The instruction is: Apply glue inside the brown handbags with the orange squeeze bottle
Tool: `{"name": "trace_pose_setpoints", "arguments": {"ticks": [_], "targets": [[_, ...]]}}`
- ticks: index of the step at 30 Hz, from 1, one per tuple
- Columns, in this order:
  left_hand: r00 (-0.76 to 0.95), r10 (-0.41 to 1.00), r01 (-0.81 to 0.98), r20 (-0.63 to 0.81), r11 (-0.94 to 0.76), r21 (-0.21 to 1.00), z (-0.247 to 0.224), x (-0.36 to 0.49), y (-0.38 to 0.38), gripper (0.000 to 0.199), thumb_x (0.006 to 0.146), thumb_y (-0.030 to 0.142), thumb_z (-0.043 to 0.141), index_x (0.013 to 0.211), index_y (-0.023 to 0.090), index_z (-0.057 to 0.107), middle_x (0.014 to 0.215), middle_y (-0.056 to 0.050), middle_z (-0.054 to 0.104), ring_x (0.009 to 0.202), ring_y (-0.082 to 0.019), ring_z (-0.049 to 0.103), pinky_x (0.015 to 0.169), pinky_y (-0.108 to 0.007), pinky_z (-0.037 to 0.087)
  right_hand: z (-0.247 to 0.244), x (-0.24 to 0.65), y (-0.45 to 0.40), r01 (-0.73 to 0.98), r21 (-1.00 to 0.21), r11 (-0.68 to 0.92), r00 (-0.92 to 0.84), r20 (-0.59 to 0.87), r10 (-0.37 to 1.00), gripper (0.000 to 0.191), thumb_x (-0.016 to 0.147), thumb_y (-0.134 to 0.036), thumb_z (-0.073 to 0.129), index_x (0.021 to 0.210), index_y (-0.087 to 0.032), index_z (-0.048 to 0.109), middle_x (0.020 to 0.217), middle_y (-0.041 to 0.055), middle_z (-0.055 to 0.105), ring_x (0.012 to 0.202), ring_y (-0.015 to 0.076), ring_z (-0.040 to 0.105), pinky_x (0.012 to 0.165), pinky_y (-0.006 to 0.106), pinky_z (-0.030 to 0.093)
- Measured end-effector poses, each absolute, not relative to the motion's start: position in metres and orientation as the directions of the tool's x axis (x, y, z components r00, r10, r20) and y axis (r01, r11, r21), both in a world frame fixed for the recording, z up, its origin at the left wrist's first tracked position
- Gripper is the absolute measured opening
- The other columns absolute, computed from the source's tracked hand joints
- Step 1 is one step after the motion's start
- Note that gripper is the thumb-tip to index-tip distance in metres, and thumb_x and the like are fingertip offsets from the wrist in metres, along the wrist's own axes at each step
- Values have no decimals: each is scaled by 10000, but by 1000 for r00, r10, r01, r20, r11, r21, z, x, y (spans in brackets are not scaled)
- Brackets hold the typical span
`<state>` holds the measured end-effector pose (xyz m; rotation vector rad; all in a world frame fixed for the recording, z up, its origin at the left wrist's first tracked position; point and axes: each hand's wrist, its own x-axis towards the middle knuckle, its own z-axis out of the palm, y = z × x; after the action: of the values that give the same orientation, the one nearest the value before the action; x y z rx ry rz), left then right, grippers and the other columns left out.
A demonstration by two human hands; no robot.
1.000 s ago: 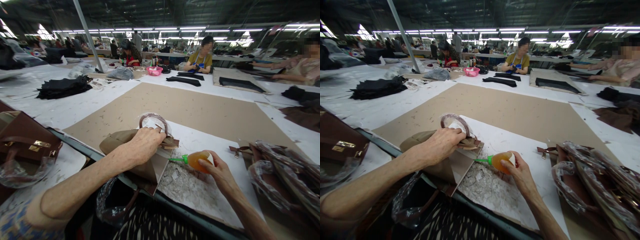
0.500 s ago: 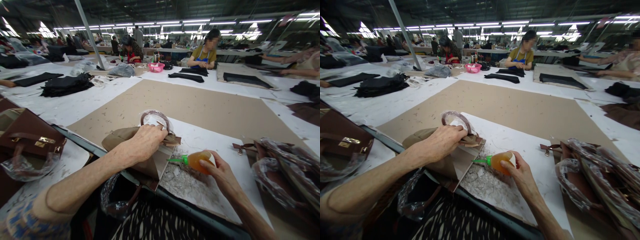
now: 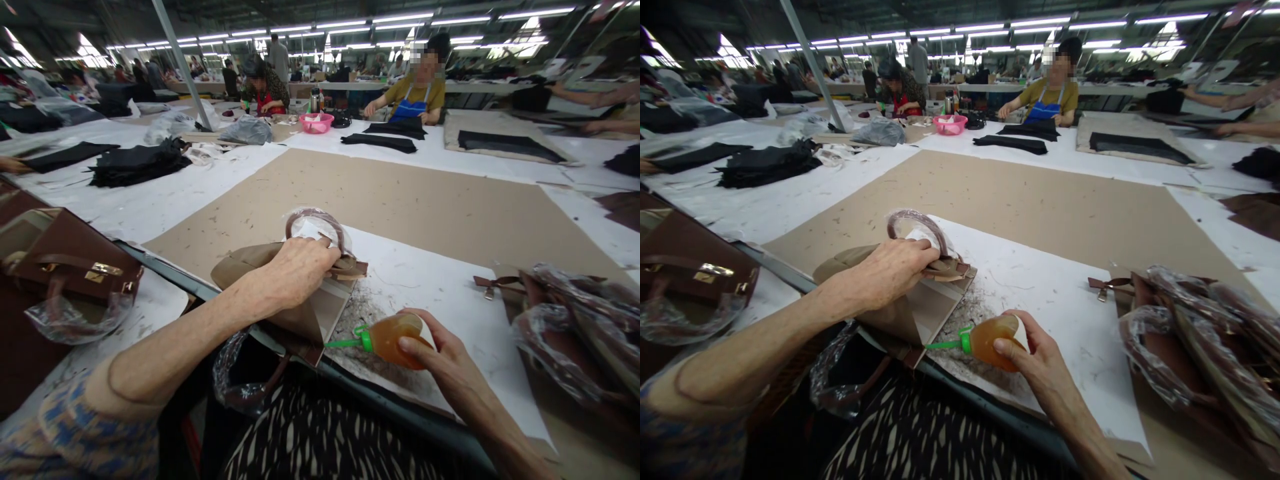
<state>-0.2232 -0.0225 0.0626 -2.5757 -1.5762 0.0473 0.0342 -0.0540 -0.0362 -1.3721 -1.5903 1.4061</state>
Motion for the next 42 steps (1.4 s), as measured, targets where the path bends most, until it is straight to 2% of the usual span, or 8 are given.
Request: {"name": "trace_pose_setpoints", "arguments": {"ticks": [5, 11, 17, 27, 32, 35, 37, 42], "targets": [[465, 884, 880, 54, -455, -133, 61, -225, -22, 129, 832, 186, 476, 916, 156, 570, 860, -77, 592, 759, -212, 577, 581, -288, 385, -33, 35, -62, 327, -940, -93, -312, -201, 929, 409, 725, -481, 626, 1016, -207, 541, 892, 7, 610, 858, 234, 548, 732, 269, 444], [471, 881, 875, 52, -460, -150, 60, -225, -21, 128, 830, 189, 476, 917, 162, 566, 856, -71, 587, 738, -210, 575, 554, -288, 366, -38, 38, -65, 281, -952, -123, -302, -210, 930, 416, 741, -488, 614, 1030, -199, 536, 912, 26, 605, 857, 247, 552, 731, 294, 449], [457, 889, 881, 19, -450, -143, 61, -224, -22, 133, 830, 192, 476, 925, 155, 563, 881, -75, 584, 764, -201, 572, 589, -286, 383, -47, 41, -64, 217, -963, -163, -267, -219, 938, 412, 756, -489, 609, 1036, -194, 551, 922, 36, 609, 863, 248, 551, 729, 303, 452], [433, 901, 894, -11, -431, -126, 67, -220, -21, 140, 846, 195, 465, 931, 150, 567, 903, -90, 591, 787, -223, 580, 610, -309, 405, -29, 29, -81, 288, -945, -157, -190, -217, 958, 392, 716, -480, 606, 1001, -217, 547, 881, -1, 624, 847, 241, 569, 729, 271, 452], [448, 894, 888, 17, -443, -124, 67, -223, -22, 122, 827, 164, 463, 896, 154, 563, 849, -72, 591, 768, -227, 580, 593, -311, 405, -35, 33, -73, 411, -911, 15, -136, -45, 990, 467, 750, -533, 607, 1085, -233, 481, 977, 18, 589, 910, 255, 529, 713, 291, 422], [464, 884, 883, 54, -457, -104, 67, -225, -23, 145, 828, 145, 447, 918, 163, 559, 853, -63, 588, 760, -223, 576, 609, -321, 410, -40, 33, -63, 541, -837, 89, -93, 46, 995, 497, 779, -575, 569, 1123, -232, 463, 830, 15, 576, 737, 240, 534, 650, 321, 409], [457, 888, 888, 49, -452, -87, 68, -225, -23, 160, 845, 164, 431, 937, 167, 561, 858, -63, 590, 749, -217, 575, 605, -318, 410, -42, 32, -56, 604, -780, 165, -97, 134, 986, 512, 793, -577, 559, 1148, -223, 458, 800, 20, 561, 680, 235, 525, 627, 331, 413], [442, 897, 894, 10, -439, -94, 71, -224, -21, 130, 828, 177, 467, 902, 159, 572, 865, -69, 590, 766, -212, 578, 611, -299, 420, -46, 27, -42, 603, -606, 519, -260, 466, 846, 389, 865, -408, 534, 1178, -209, 419, 1091, 93, 501, 974, 269, 505, 827, 375, 420]]}}
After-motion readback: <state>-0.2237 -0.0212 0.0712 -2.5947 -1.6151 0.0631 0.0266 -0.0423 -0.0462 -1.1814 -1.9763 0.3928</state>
